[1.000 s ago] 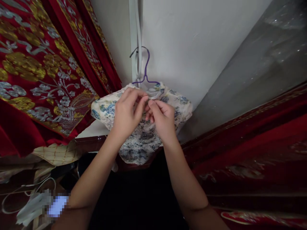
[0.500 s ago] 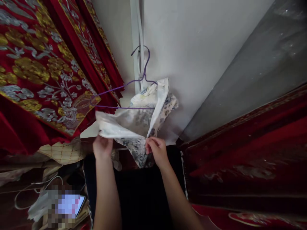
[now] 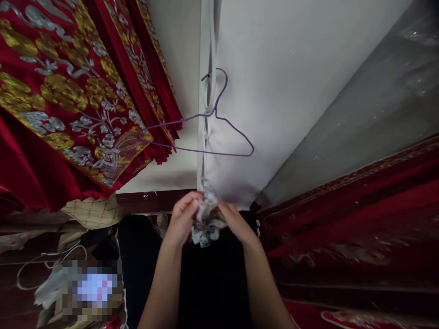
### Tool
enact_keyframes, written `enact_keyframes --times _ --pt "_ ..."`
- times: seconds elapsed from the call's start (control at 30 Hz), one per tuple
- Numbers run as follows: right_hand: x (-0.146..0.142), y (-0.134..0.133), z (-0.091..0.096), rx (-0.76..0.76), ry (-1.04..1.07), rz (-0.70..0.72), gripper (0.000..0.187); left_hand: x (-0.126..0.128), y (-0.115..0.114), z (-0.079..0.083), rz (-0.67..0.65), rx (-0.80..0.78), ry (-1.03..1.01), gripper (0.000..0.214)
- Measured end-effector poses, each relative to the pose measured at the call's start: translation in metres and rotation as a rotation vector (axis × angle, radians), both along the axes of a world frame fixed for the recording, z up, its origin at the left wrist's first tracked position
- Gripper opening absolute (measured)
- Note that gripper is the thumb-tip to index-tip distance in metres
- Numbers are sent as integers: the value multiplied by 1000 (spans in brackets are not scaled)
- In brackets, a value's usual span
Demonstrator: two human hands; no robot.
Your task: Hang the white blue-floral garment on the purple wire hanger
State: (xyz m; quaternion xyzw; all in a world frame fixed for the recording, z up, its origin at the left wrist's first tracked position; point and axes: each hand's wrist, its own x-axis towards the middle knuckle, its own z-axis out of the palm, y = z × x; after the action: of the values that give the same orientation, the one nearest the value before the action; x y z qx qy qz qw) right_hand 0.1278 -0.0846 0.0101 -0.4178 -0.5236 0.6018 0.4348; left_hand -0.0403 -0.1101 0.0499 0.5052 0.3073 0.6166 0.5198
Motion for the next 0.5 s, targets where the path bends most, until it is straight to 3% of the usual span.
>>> enact_keyframes --times 0.07,0.13,0.27,0.33,0.4,0.43,0.5 --pt "-12 2 8 -113 189 18 58 12 -13 17 -117 107 222 18" --pt "-22 4 20 -235 346 44 64 18 -22 32 -150 219 430 12" --pt "-34 12 45 -286 419 -37 44 8 -26 51 -37 371 625 14" --pt "-37 19 55 -282 401 -30 27 -4 -19 53 113 395 606 31" --pt "-38 25 65 -307 379 78 13 -17 -6 49 213 389 541 56" --pt "-37 27 70 -323 356 159 11 -24 2 45 204 377 514 64" --pt "-32 30 84 -336 256 346 15 -35 18 36 66 350 518 61"
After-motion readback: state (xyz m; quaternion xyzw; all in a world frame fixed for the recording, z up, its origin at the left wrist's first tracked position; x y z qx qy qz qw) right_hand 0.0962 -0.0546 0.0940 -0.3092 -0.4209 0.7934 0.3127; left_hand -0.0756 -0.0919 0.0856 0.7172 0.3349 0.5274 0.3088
